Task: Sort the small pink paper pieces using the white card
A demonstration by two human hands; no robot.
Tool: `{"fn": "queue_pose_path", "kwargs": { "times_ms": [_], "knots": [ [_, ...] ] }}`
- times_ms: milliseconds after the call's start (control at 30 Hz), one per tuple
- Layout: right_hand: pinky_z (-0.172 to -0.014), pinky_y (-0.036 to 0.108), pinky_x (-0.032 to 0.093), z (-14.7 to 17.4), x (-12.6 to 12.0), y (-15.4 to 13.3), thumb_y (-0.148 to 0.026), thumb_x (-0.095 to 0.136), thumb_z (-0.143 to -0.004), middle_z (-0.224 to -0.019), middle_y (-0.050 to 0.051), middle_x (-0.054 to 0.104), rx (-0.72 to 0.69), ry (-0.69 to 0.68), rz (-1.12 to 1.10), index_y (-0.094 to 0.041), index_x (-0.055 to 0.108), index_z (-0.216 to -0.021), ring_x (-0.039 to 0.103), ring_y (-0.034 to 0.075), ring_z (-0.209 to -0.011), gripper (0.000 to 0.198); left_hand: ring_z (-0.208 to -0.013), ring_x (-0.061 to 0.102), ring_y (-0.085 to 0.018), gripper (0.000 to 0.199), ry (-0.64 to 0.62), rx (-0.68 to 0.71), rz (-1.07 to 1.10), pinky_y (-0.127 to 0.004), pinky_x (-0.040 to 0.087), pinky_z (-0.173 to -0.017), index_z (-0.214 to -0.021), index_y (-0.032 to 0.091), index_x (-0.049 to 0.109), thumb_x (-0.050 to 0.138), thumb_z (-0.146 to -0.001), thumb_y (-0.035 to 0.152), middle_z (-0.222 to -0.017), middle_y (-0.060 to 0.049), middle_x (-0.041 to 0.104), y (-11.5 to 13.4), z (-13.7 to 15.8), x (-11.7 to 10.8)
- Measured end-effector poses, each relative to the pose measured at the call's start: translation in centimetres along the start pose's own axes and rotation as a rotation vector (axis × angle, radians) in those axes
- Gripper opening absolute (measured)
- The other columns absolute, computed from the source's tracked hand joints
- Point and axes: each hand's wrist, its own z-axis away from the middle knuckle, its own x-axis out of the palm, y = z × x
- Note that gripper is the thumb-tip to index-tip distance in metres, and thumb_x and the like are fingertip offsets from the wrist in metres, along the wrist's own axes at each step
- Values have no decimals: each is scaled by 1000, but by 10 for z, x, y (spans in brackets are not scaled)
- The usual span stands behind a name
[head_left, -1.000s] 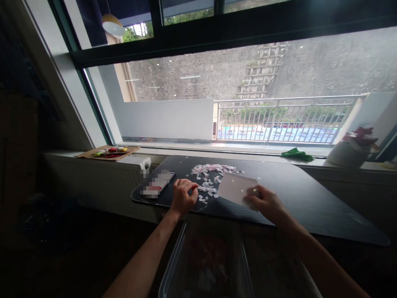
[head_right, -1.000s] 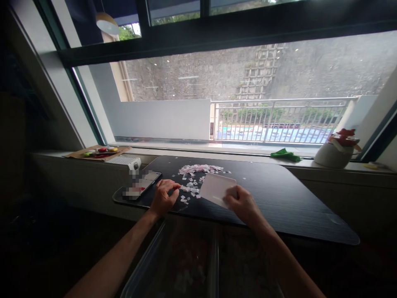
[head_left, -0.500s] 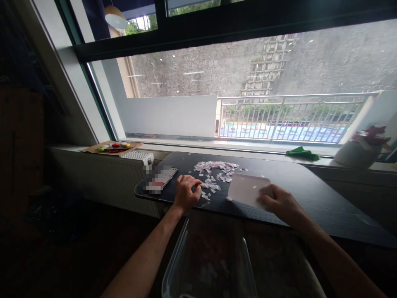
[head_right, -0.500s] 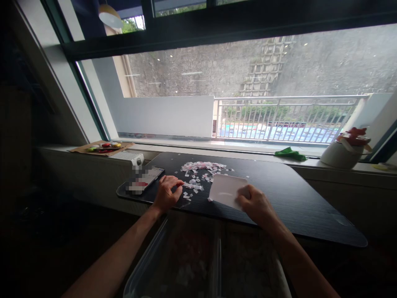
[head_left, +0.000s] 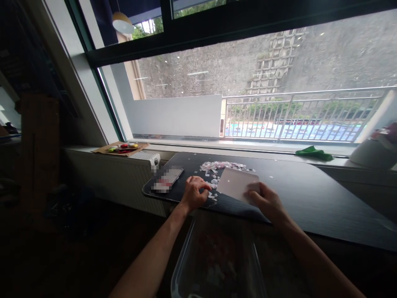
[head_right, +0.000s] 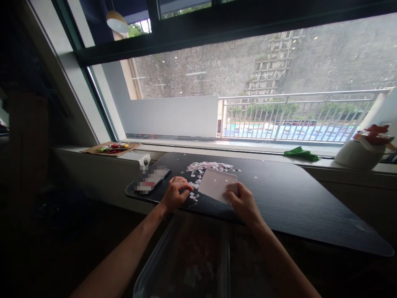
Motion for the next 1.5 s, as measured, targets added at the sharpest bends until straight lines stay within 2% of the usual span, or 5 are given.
{"fn": "queue_pose_path", "kwargs": {
  "times_ms": [567, 933, 1167, 1300, 1500],
  "knots": [
    [-56, 26, 42, 5, 0, 4, -31, 53, -66, -69, 0, 62, 9, 28, 52, -18, 62, -78, 54, 16, -63, 21, -105, 51, -20, 16, -243, -48, 41, -42, 29, -105, -75, 23, 69, 62, -64, 16, -97, -2, 62, -6, -2, -2],
    [-56, 26, 44, 5, 3, 12, -34, 54, -67, -71, 1, 63, 4, -5, -3, -17, 62, -81, 56, 16, -63, 24, -95, 54, -19, 9, -120, -65, -16, -39, 35, -98, -72, 23, 67, 61, -67, 18, -83, 0, 65, -6, -4, 2],
    [-57, 27, 45, 4, 5, 7, -36, 58, -67, -71, 1, 63, 1, -16, -83, -17, 62, -82, 57, 16, -64, 24, -89, 56, -19, 13, 68, -162, 46, -34, 43, -88, -66, 20, 65, 54, -71, 15, -78, -2, 68, -10, -5, 2],
    [-61, 28, 46, 3, 6, 2, -36, 58, -67, -73, 1, 63, -3, -103, 2, -17, 62, -83, 57, 16, -66, 26, -87, 56, -19, 15, 81, -168, 54, -34, 44, -86, -68, 20, 66, 53, -70, 13, -77, -1, 68, -10, -6, 2],
    [-57, 28, 43, 5, 3, -4, -34, 52, -68, -68, 0, 61, 14, 32, 190, -18, 60, -82, 55, 16, -61, 22, -90, 56, -20, 16, 70, -192, 39, -36, 43, -89, -69, 20, 67, 53, -68, 12, -78, -2, 69, -7, -6, 2]
  ]
}}
